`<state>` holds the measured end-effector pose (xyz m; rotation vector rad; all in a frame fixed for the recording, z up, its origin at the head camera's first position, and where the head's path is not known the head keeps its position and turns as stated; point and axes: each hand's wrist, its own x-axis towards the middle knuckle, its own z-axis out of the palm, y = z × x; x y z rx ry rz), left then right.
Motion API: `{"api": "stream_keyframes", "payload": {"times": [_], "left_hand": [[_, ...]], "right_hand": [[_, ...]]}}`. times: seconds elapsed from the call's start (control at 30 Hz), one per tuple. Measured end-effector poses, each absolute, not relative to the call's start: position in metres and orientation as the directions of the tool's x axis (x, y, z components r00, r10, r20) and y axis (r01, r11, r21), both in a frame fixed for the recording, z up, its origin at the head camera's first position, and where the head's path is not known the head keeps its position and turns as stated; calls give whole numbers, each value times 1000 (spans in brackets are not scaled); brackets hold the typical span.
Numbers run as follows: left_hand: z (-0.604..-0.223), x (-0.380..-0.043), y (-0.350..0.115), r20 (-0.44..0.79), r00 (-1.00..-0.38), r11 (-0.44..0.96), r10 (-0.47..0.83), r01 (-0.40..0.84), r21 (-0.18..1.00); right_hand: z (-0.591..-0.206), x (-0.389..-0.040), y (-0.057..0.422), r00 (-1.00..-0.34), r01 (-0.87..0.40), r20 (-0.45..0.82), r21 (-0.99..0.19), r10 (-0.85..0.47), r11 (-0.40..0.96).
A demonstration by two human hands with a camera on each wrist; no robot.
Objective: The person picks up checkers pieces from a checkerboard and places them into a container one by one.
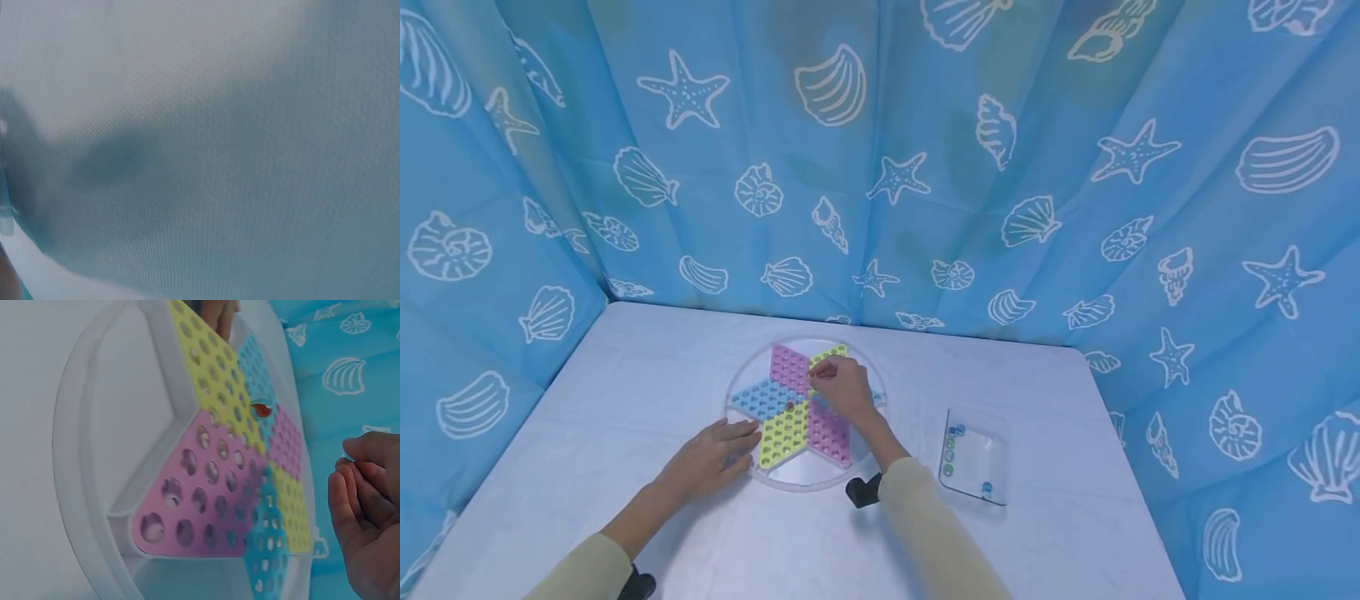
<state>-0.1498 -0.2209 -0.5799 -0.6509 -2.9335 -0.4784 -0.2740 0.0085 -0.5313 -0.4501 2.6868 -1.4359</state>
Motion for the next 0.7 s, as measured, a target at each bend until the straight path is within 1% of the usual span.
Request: {"api": "stream_keyframes", "payload": {"times": [0.2, 0.33, 0.47, 0.7], "left_hand": [[-580, -150, -222, 158, -905, 862, 395, 425, 277], [-581, -151, -222, 164, -895, 849, 414, 445, 286], [-581, -151, -222, 183, -884, 837, 431, 467, 284], [-578, -150, -220, 164, -894, 849, 416, 447, 281]], "right_hand": [[-519, -273, 17, -954, -233, 94, -828, -283, 510], [-510, -267, 24, -954, -231, 96, -840, -285, 491], [-498, -260, 33, -953, -224, 80, -835, -291, 503], [-482, -251, 54, -949, -237, 89, -836, -304, 495]]}}
